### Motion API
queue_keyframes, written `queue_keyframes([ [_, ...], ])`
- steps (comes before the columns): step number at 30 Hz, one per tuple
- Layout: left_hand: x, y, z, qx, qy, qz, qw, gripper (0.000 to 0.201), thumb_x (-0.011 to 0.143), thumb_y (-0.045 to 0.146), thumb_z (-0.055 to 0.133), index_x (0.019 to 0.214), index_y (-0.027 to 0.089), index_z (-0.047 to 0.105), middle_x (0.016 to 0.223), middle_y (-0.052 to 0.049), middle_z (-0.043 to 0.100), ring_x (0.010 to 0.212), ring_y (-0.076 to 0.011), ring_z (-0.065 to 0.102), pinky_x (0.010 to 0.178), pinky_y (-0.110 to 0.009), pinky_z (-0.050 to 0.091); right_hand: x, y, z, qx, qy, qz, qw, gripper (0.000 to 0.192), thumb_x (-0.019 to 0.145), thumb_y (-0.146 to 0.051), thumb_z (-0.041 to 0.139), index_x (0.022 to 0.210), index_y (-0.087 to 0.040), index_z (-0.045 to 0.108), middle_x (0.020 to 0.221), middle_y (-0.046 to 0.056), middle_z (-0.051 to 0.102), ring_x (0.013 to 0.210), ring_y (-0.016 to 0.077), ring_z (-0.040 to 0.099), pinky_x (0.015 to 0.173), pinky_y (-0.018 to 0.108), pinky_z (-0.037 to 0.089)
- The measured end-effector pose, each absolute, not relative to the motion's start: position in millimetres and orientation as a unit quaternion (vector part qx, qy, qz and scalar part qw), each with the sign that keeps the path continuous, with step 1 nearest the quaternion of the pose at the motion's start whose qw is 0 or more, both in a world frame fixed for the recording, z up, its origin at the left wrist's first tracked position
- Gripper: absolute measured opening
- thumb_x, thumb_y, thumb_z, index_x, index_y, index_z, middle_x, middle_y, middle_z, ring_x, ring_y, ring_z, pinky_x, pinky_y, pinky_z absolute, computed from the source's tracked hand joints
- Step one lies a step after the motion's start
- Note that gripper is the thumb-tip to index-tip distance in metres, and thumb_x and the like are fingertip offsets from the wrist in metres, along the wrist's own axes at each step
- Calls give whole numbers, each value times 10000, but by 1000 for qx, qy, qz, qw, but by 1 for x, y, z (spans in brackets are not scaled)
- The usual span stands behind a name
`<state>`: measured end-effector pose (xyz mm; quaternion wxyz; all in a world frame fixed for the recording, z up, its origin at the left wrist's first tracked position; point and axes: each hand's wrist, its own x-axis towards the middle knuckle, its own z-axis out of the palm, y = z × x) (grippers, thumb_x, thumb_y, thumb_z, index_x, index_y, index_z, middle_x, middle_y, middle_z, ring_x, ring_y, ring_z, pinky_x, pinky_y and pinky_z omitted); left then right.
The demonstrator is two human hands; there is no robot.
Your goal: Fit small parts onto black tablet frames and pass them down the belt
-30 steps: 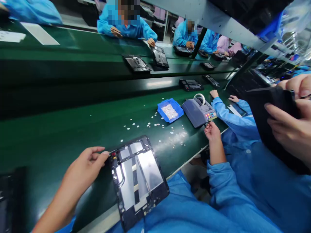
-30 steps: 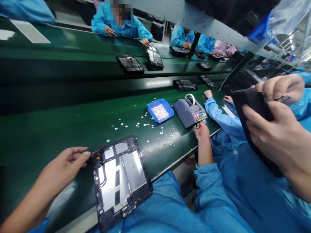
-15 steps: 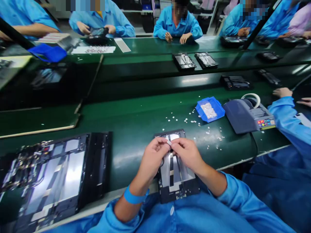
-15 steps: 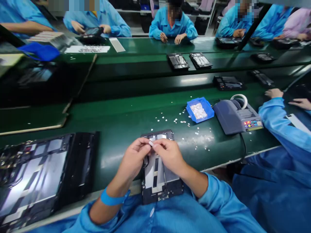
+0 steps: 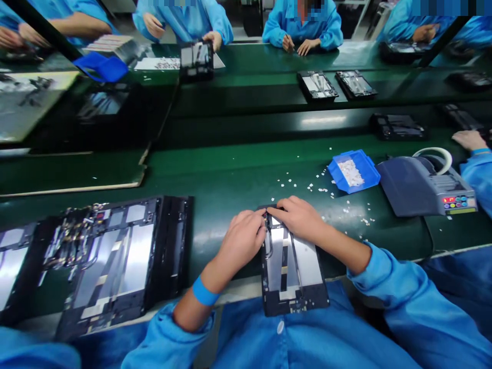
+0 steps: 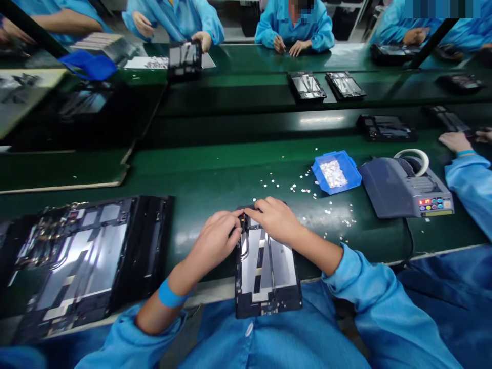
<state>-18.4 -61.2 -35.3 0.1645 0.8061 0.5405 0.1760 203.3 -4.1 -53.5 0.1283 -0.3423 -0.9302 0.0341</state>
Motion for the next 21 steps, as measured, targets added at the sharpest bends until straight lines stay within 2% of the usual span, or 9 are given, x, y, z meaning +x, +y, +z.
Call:
queue_keyframes([
  [5,-14,-60,-40,838,521,125,103,156,944,111,515,955,195,647,1316,-138,721,1163,-332,646,960,-506,511,206,-1,-55,-310,-946,8,98,313,1062,-214,505,1324,-210,677,1086,104,668,915,228,486,781,356,403],
  [9,-20,-56,-33,828,521,140,154,148,958,134,508,913,208,628,1276,-120,735,1153,-311,646,972,-492,498,211,6,-54,-278,-956,-3,91,315,1076,-211,466,1311,-203,676,1103,104,669,912,234,477,742,358,380],
  [12,-23,-47,-27,772,548,201,252,113,964,199,531,894,224,615,1160,-79,754,1119,-270,649,957,-439,500,212,10,-53,-267,-959,3,92,307,1076,-212,469,1293,-203,685,1081,103,664,917,235,473,734,361,368],
  [15,-22,-31,-27,728,562,219,326,125,946,256,550,868,230,644,973,-47,727,970,-237,648,865,-381,502,212,12,-54,-266,-959,12,99,297,1067,-211,492,1291,-211,689,1084,101,660,926,234,469,738,359,358],
  [18,-18,-15,-33,727,562,184,348,143,903,261,568,800,225,661,826,-40,668,859,-235,619,763,-357,469,213,12,-56,-271,-957,17,104,302,1066,-211,493,1303,-215,681,1099,99,660,934,234,468,749,360,351],
  [21,-14,-5,-40,722,573,179,343,142,883,268,578,777,224,661,772,-37,650,821,-237,600,711,-349,435,214,11,-57,-273,-956,16,101,303,1073,-224,482,1305,-223,677,1111,95,661,945,238,467,755,366,346],
])
